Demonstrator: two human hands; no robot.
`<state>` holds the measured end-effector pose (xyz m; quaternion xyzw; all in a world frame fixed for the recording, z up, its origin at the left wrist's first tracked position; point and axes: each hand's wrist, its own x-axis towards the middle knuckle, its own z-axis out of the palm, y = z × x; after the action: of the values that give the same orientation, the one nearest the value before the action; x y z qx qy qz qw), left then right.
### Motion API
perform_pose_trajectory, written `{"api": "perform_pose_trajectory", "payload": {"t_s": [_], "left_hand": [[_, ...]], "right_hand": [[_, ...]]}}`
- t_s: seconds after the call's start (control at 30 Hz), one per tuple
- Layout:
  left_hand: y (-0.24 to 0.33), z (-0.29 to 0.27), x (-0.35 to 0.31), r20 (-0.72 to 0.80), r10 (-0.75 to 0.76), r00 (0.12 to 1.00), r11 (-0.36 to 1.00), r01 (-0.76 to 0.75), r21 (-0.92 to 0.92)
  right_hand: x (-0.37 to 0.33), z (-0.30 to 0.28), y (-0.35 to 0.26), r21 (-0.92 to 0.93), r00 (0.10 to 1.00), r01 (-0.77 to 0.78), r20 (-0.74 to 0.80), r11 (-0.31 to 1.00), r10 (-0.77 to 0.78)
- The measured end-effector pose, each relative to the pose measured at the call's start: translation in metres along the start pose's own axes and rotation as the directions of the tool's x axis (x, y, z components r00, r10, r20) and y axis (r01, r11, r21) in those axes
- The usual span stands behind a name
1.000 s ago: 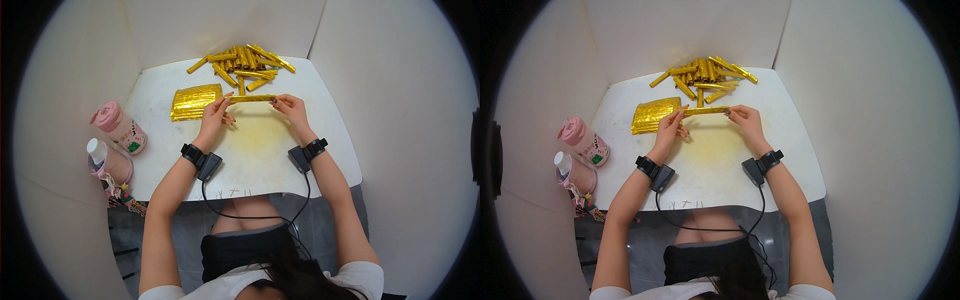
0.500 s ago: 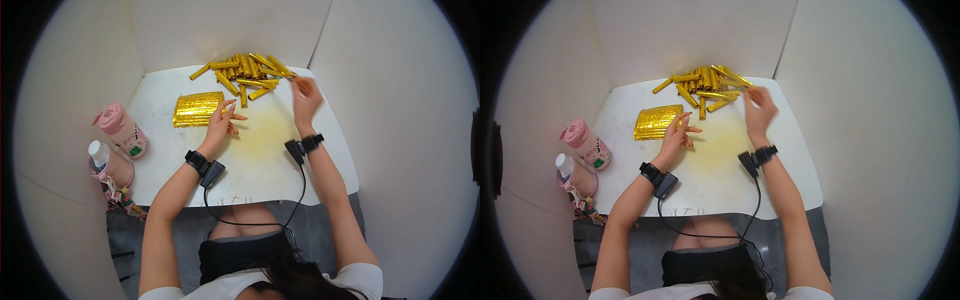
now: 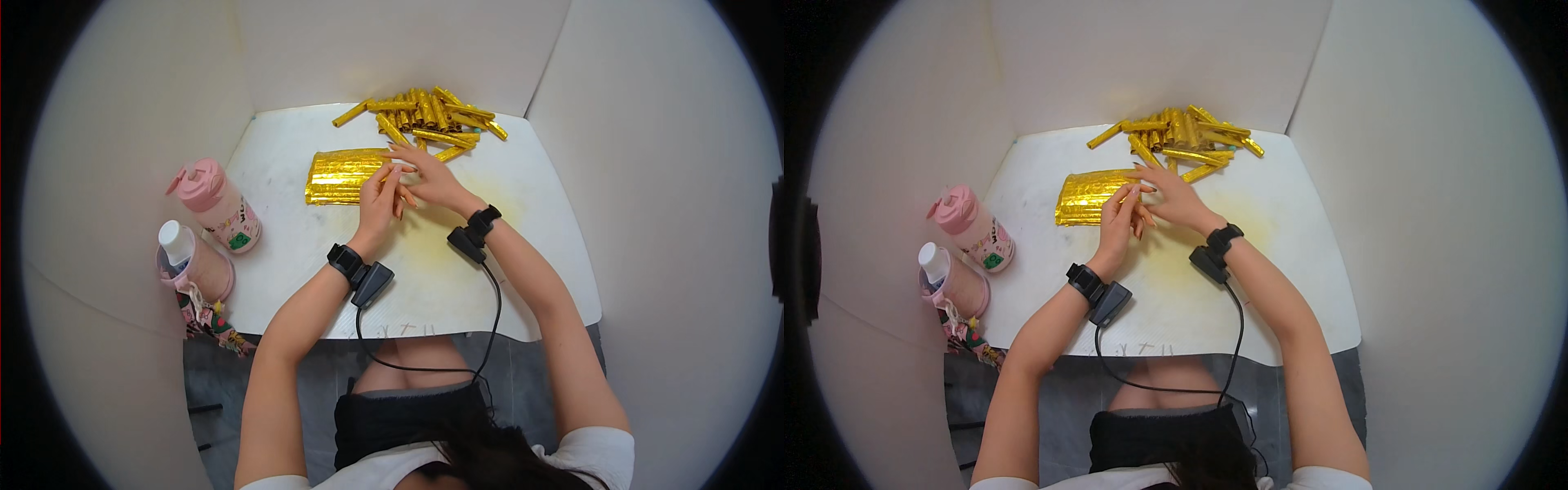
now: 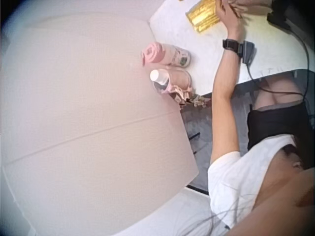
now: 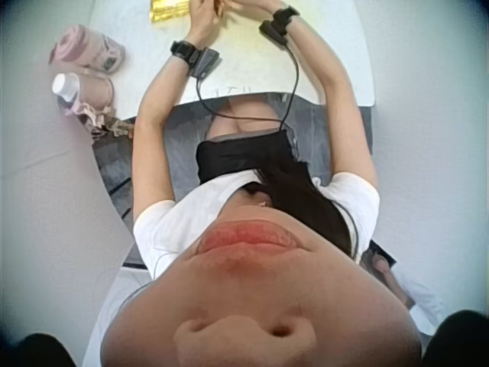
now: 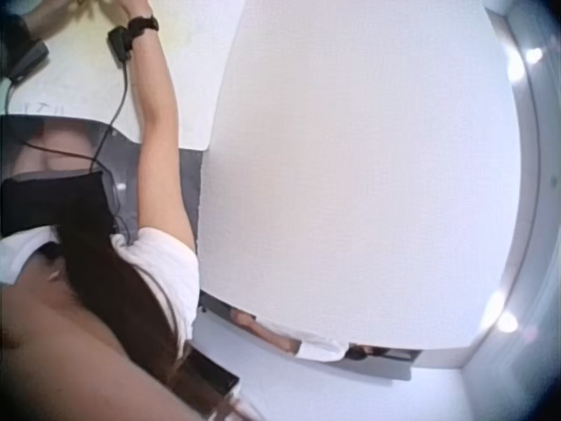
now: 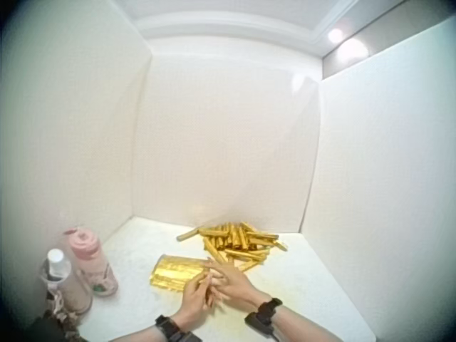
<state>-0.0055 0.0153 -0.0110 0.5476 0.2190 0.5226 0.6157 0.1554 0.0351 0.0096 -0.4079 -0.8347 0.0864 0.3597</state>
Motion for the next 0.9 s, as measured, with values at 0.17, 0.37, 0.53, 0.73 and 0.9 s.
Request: {"api": "perform_pose_trajectory", "payload": {"t_s": [0.17, 0.37, 0.53, 0.73, 0.9], "left_hand": [[-0.002, 0.001, 0.000, -0.028, 0.029, 0.999, 1.000, -0.029, 0.006], [0.001, 0.000, -0.004, -0.048, 0.032, 0.998, 0.999, -0.030, 0.032], [0.000, 0.009, -0.002, -0.016, -0.017, 1.000, 1.000, 0.017, 0.009], [-0.004, 0.005, 0.000, 0.054, -0.059, 0.997, 0.994, 0.054, 0.093], [-0.006, 0.007, 0.001, 0.041, -0.093, 0.995, 0.992, 0.089, 0.091]], "right_hand": [[0.014, 0.018, -0.013, 0.149, 0.977, -0.025, 0.215, 0.988, -0.008], [0.027, 0.009, -0.017, -0.010, 0.946, -0.094, 0.311, 0.996, 0.093], [0.018, 0.013, 0.021, 0.195, 0.982, -0.095, 0.182, 0.976, 0.059], [0.013, 0.013, 0.017, 0.313, 0.967, -0.246, 0.140, 0.917, 0.212], [0.015, 0.006, 0.020, 0.381, 0.872, -0.474, 0.076, 0.794, 0.484]]}}
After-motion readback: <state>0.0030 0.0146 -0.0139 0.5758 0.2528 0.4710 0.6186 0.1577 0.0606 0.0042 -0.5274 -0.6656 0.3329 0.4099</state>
